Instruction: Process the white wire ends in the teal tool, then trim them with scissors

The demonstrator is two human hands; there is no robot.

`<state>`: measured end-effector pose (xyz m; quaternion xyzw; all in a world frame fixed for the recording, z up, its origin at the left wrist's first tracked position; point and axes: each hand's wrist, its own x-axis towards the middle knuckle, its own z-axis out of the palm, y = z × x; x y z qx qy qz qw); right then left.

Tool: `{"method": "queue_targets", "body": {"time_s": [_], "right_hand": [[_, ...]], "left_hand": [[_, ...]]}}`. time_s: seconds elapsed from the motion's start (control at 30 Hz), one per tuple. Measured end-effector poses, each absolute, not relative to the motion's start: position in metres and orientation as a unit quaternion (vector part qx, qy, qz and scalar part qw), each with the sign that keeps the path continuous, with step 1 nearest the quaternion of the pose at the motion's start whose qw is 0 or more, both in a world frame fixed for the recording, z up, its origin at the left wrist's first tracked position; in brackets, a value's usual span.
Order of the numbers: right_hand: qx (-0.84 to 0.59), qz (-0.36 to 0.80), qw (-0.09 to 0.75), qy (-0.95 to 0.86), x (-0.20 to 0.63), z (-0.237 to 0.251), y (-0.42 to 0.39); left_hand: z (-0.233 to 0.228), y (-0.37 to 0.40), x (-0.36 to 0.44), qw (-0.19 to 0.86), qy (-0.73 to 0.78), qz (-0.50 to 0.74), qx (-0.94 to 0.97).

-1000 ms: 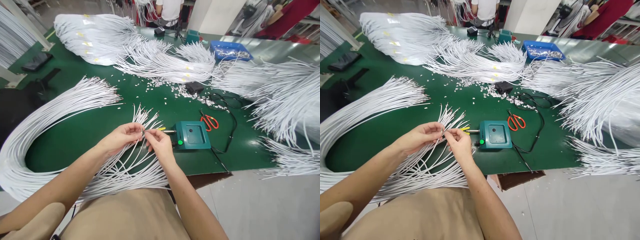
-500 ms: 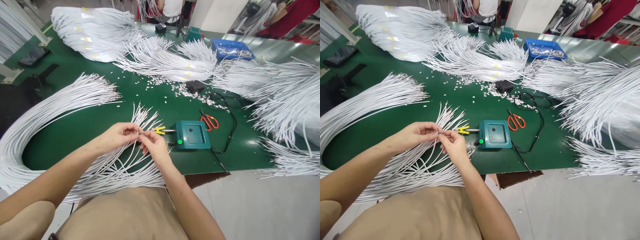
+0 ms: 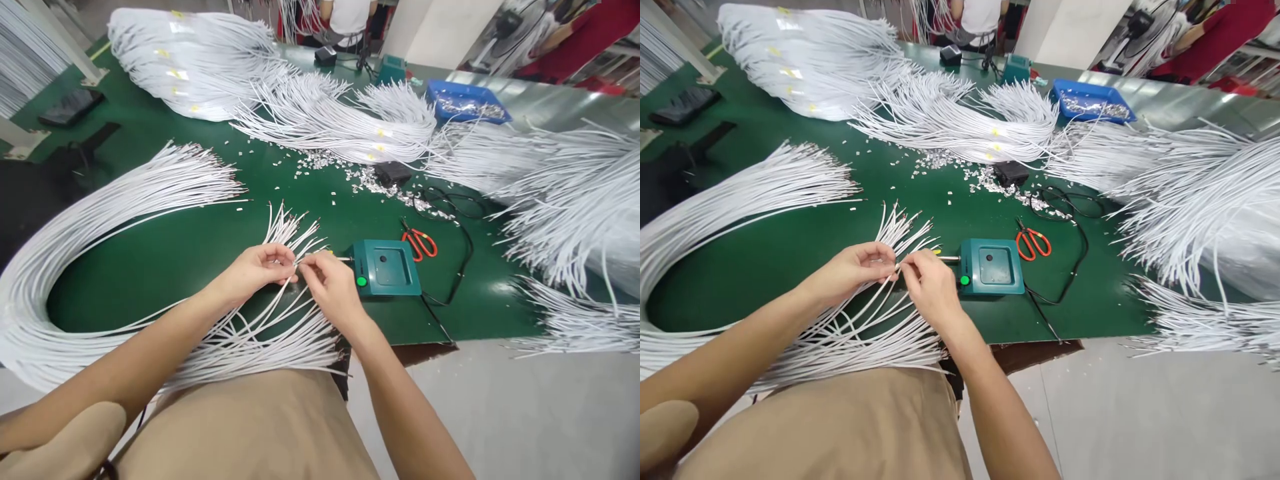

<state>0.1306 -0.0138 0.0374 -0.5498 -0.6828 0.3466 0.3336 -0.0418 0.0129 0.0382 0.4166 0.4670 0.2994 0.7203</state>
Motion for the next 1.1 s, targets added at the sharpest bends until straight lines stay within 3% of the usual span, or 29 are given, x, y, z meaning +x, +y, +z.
{"method": "queue_targets", "body": {"time_s": [0.1, 0.23, 0.63, 1.1], "right_hand": [[-0.574, 0.161, 0.238, -0.767, 0.149, 0.043, -0.008], [-0.579, 0.065, 0.154, -0.798, 0.163, 0.045, -0.003], [-0.527, 0.060, 0.068, -0.845, 0.173, 0.042, 0.012], [-0.518, 0.058, 0.084, -0.849, 0.174, 0.037, 0.006]], "left_hand": [[0.029, 0.015, -0.028, 0.725, 0.466, 0.322, 0.392], [0.023, 0.016, -0.022, 0.722, 0.460, 0.313, 0.412], [0.021, 0.020, -0.023, 0.685, 0.490, 0.283, 0.459], [0.015, 0.019, -0.018, 0.671, 0.528, 0.295, 0.429]]}}
